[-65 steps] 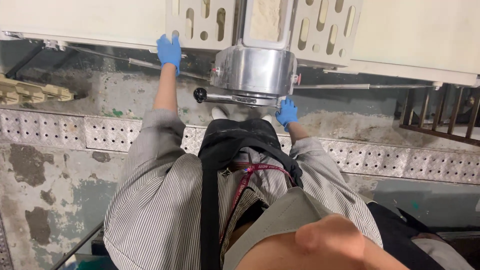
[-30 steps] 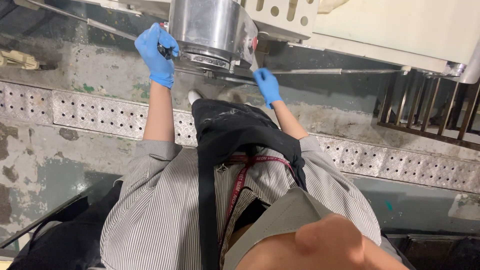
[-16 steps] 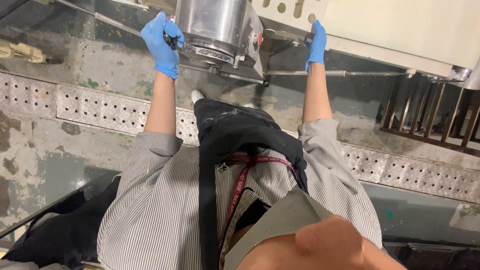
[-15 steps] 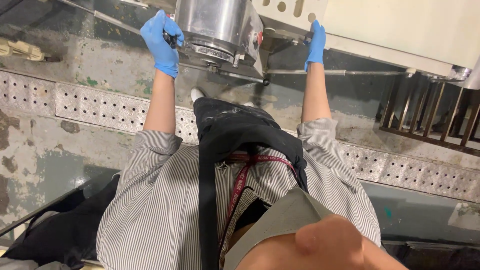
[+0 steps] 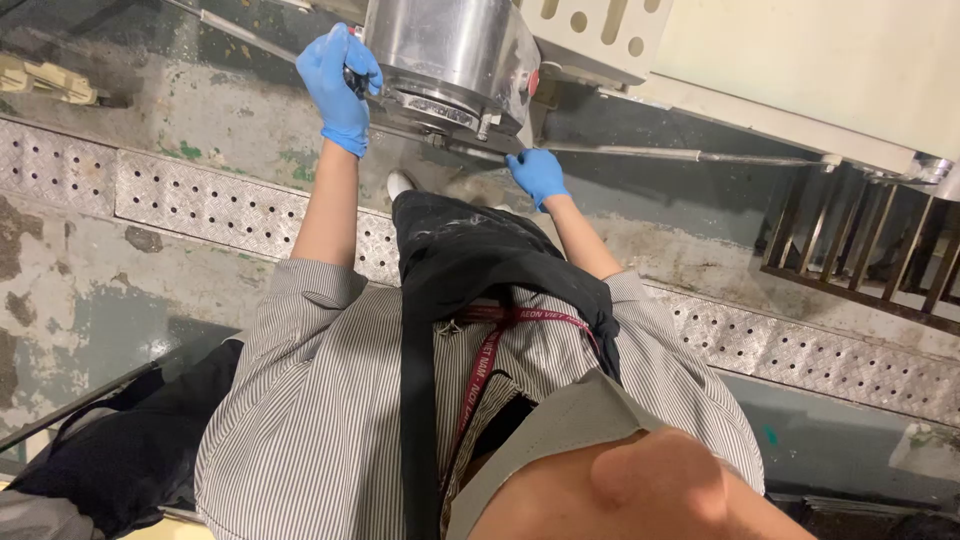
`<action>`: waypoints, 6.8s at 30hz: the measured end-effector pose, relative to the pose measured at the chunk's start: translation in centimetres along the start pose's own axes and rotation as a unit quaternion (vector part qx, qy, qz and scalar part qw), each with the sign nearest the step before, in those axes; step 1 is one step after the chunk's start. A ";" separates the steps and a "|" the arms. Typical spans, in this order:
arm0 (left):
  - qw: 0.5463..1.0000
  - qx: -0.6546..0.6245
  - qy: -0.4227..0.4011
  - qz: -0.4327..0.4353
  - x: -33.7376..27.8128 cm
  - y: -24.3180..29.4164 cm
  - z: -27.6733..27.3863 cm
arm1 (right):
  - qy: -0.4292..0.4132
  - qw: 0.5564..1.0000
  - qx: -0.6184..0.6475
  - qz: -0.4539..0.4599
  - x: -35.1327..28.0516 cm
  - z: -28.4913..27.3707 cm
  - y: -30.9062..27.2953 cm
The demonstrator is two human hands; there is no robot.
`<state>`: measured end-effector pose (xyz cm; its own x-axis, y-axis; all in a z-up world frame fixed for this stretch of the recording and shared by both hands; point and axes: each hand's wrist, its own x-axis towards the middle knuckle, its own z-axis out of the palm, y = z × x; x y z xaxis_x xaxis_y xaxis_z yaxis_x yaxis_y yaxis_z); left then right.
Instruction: Using a commercial dough sheeter to roll out and fold dough.
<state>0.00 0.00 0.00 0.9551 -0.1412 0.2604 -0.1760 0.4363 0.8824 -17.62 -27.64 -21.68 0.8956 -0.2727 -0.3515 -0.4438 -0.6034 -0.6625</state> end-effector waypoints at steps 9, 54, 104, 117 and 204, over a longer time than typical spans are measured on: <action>1.000 -0.010 0.001 -0.011 0.0 -0.2 0.1 | -0.047 0.997 -0.066 -0.018 -0.7 0.6 1.4; 0.503 0.497 -0.647 0.286 6.1 1.0 8.0 | -0.061 0.992 -0.069 -0.086 2.7 8.8 8.4; 0.588 0.470 -0.590 0.292 3.0 -3.0 10.1 | -0.016 0.996 -0.074 -0.044 -2.0 -0.7 0.7; 0.547 0.521 -0.598 0.268 2.7 -3.8 9.9 | -0.013 0.996 -0.068 -0.047 -2.6 -0.4 0.9; 0.787 0.232 0.492 -0.290 -21.1 -28.2 14.2 | 0.112 0.921 0.345 -0.145 7.1 -28.5 19.3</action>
<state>-18.62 -21.96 -24.79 0.5879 0.6599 -0.4680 0.5082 0.1489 0.8483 -18.94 -62.58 -18.13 0.9290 -0.3701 0.0003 -0.0302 -0.0768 -0.9966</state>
